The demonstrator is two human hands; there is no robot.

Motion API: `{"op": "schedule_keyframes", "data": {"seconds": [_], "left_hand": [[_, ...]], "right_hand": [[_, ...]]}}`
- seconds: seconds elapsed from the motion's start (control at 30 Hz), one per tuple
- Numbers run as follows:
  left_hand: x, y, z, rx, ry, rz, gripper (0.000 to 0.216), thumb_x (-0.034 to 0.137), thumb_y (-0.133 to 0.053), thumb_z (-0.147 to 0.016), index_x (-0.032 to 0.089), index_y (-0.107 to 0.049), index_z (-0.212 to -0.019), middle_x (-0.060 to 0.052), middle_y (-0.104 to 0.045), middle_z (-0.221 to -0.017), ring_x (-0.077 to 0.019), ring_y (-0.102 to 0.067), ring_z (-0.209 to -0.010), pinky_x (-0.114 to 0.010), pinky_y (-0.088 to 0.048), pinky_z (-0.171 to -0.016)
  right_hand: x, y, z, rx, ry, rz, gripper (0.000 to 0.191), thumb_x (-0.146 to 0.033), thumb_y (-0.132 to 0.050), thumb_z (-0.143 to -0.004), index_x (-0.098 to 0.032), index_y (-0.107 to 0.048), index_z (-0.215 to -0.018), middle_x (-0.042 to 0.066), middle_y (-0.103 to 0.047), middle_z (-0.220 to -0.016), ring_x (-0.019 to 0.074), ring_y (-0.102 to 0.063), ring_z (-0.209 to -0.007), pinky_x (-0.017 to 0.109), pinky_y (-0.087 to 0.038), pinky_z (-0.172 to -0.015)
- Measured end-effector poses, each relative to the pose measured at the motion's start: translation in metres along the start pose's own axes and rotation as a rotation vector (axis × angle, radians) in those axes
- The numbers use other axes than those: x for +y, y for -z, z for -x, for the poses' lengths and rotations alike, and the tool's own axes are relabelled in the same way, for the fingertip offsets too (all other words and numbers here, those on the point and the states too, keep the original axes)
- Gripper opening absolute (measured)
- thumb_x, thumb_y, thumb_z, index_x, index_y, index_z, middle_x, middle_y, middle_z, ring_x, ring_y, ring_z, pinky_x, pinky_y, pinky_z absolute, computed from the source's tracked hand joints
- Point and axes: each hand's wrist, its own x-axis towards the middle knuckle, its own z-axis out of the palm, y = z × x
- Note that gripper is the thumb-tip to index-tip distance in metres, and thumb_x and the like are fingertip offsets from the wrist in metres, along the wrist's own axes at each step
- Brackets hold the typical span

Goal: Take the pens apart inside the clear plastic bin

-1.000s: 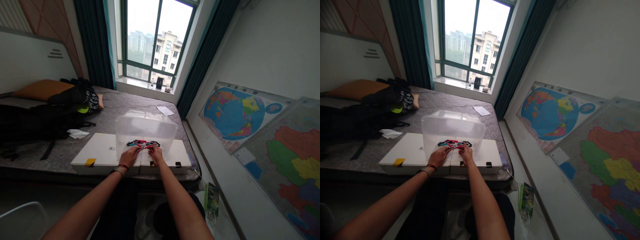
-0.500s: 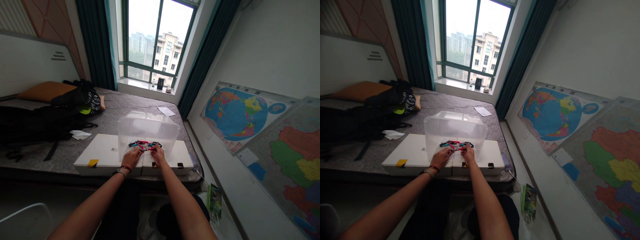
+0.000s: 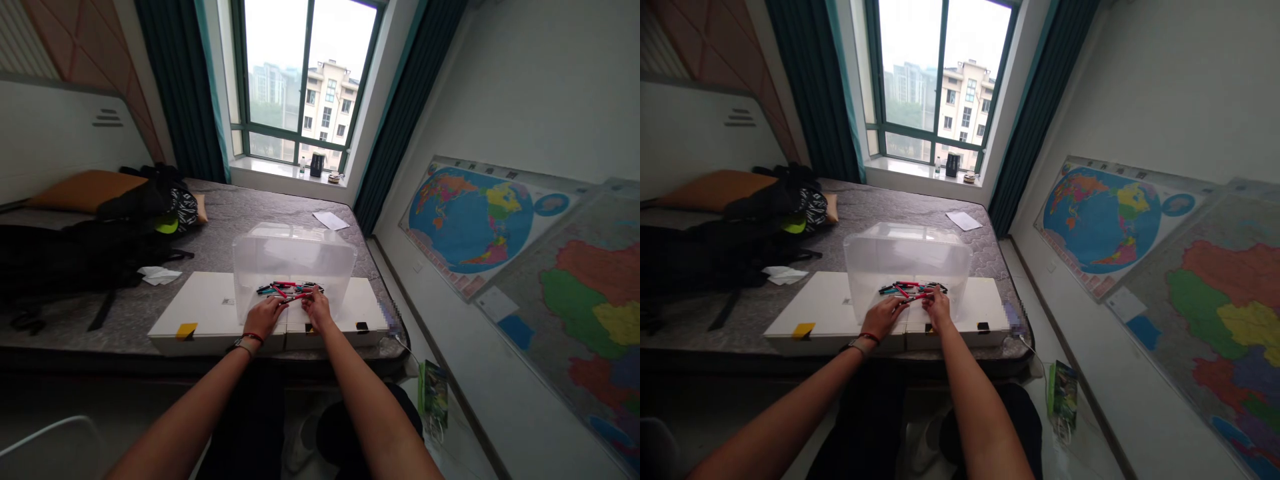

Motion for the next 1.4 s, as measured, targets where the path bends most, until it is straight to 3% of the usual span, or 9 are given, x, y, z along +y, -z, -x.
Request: {"op": "schedule_keyframes", "data": {"seconds": [0.33,0.5,0.7,0.93,1.13,1.27,1.4], "left_hand": [[0.002,0.001,0.0,-0.002,0.01,-0.026,0.038,0.052,-0.037,-0.097,0.029,-0.066,-0.108,-0.002,-0.07,-0.103,-0.0181,-0.065,-0.09,-0.028,-0.047,-0.074],[0.002,0.002,-0.001,-0.033,0.012,-0.026,0.041,0.052,-0.035,-0.098,0.026,-0.066,-0.105,-0.003,-0.07,-0.103,-0.0183,-0.065,-0.092,-0.027,-0.047,-0.076],[0.002,0.003,-0.001,-0.055,0.029,-0.037,0.037,0.051,-0.04,-0.097,0.026,-0.066,-0.105,-0.004,-0.069,-0.105,-0.0194,-0.065,-0.093,-0.028,-0.047,-0.074],[0.006,0.005,-0.001,-0.033,0.022,-0.056,0.032,0.05,-0.045,-0.095,0.028,-0.066,-0.106,-0.004,-0.066,-0.109,-0.0186,-0.064,-0.088,-0.028,-0.046,-0.068],[0.009,0.007,0.0,-0.021,-0.016,-0.041,0.035,0.049,-0.041,-0.096,0.027,-0.067,-0.103,-0.005,-0.065,-0.104,-0.0192,-0.062,-0.09,-0.029,-0.047,-0.074],[0.009,0.01,-0.001,-0.016,-0.078,-0.07,0.035,0.046,-0.04,-0.097,0.025,-0.068,-0.099,-0.008,-0.065,-0.101,-0.0232,-0.057,-0.101,-0.035,-0.045,-0.088],[0.008,0.009,-0.003,-0.021,-0.087,-0.044,0.033,0.041,-0.039,-0.097,0.024,-0.066,-0.102,-0.009,-0.066,-0.104,-0.0246,-0.057,-0.103,-0.038,-0.045,-0.092]], "right_hand": [[0.001,0.002,0.001,-0.068,0.018,0.133,0.039,-0.056,-0.059,-0.084,-0.018,-0.068,-0.088,0.005,-0.068,-0.083,0.0106,-0.056,-0.056,0.024,-0.048,-0.057],[0.001,0.002,0.001,-0.048,0.027,0.117,0.036,-0.053,-0.058,-0.086,-0.018,-0.065,-0.079,0.003,-0.065,-0.073,0.0105,-0.056,-0.055,0.023,-0.049,-0.056],[-0.002,-0.001,0.005,-0.079,0.013,0.133,0.038,-0.053,-0.061,-0.086,-0.016,-0.07,-0.088,0.006,-0.069,-0.08,0.0101,-0.057,-0.056,0.022,-0.048,-0.055],[-0.002,-0.002,0.006,-0.14,0.004,0.086,0.047,-0.056,-0.07,-0.076,-0.014,-0.075,-0.094,0.003,-0.068,-0.072,0.0076,-0.055,-0.055,0.018,-0.045,-0.052],[0.0,-0.003,0.003,-0.206,0.045,0.293,0.052,-0.061,-0.069,-0.073,-0.015,-0.076,-0.096,0.003,-0.07,-0.074,0.007,-0.055,-0.052,0.018,-0.044,-0.052],[0.005,-0.006,-0.002,-0.312,0.089,0.517,0.048,-0.063,-0.07,-0.071,-0.017,-0.077,-0.085,-0.001,-0.065,-0.06,0.0088,-0.053,-0.048,0.018,-0.04,-0.047],[0.007,-0.012,-0.001,-0.405,0.146,0.633,0.039,-0.058,-0.07,-0.075,-0.019,-0.076,-0.076,0.0,-0.067,-0.063,0.0113,-0.054,-0.052,0.02,-0.041,-0.05]]}}
